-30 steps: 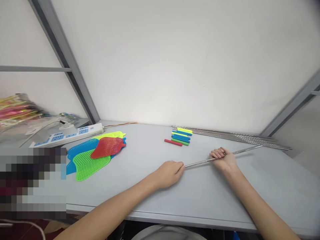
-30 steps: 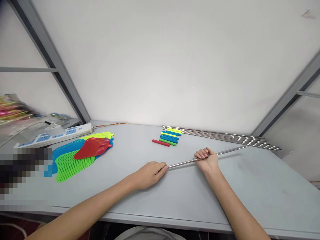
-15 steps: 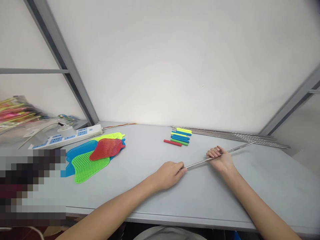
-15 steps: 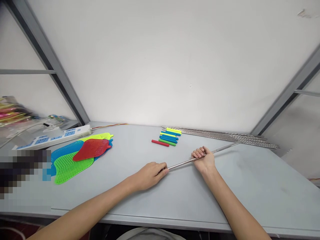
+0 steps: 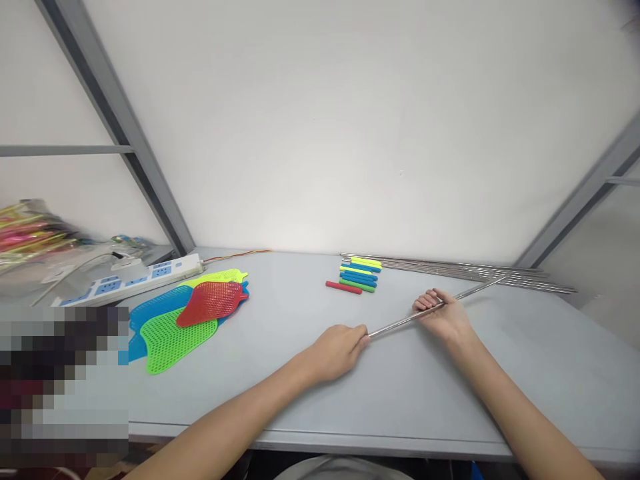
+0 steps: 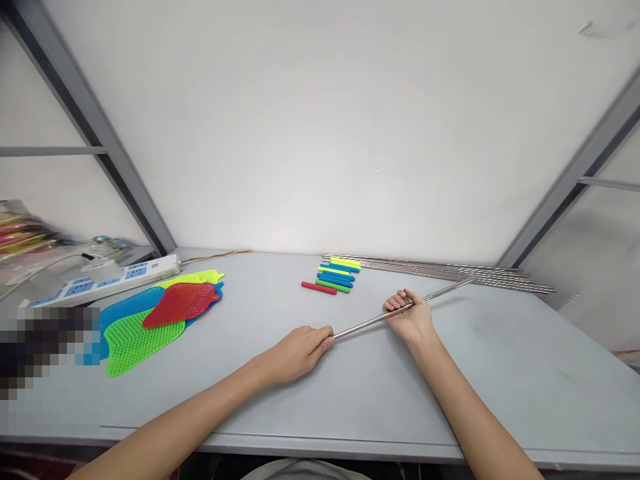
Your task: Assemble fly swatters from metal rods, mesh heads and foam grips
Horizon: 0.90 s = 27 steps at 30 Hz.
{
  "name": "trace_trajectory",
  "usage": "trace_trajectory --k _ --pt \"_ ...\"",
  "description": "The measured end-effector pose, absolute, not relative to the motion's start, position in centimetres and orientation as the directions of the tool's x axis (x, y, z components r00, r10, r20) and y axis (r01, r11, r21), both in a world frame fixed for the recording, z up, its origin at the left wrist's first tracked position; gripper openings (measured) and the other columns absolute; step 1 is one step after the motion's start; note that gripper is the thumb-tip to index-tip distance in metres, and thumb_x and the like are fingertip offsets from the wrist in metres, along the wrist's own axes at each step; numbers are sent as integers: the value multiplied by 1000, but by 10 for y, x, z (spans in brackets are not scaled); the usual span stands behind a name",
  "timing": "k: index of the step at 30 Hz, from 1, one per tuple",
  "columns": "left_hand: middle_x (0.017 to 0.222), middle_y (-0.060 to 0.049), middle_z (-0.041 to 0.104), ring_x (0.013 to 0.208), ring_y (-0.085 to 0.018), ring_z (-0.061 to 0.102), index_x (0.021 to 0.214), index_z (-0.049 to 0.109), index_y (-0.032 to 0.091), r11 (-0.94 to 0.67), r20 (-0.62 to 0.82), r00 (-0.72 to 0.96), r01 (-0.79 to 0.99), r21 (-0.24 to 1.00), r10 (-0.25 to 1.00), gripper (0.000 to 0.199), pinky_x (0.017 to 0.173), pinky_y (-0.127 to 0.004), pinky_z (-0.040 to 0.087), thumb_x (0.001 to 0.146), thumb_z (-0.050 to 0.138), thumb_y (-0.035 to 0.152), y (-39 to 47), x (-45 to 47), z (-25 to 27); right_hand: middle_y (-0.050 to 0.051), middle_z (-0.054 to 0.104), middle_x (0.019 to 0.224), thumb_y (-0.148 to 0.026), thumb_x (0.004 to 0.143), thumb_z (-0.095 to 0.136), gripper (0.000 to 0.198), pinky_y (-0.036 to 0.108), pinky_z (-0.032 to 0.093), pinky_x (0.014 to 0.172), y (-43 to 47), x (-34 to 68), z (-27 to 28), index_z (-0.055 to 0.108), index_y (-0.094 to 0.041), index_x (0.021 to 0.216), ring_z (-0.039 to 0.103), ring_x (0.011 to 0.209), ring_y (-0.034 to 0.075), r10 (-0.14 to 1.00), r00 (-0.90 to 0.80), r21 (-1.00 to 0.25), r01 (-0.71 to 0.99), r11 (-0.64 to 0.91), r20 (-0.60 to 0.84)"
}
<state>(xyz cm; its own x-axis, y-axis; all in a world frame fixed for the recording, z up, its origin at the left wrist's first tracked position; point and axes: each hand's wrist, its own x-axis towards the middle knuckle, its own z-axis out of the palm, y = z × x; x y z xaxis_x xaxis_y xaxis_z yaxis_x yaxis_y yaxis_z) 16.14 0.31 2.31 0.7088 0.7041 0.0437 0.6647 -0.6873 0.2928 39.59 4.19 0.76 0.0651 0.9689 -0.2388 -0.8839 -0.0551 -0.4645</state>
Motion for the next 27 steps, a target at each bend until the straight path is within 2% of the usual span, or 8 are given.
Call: trace_trajectory --k 5,14,27 --pt "67 -1 49 64 -13 47 78 38 19 -698 66 717 648 303 694 31 58 -23 34 85 12 34 4 160 21 -6 23 43 -12 69 36 20 20 31 37 45 403 4 23 -18 56 29 36 6 975 45 -469 -881 -65 -220" --pt "67 -1 49 63 -13 46 78 38 19 -709 86 725 631 314 683 32 57 -23 33 85 10 35 5 159 19 -6 23 43 -11 66 38 18 21 28 36 43 407 9 25 -18 56 25 36 6 963 69 -401 -915 -43 -261" --pt "66 -1 49 63 -13 46 75 37 19 -697 60 722 638 328 689 32 56 -22 34 85 11 35 5 159 22 -6 22 42 -11 66 38 17 20 27 35 42 404 9 26 -17 55 25 35 6 956 83 -405 -914 -40 -280"
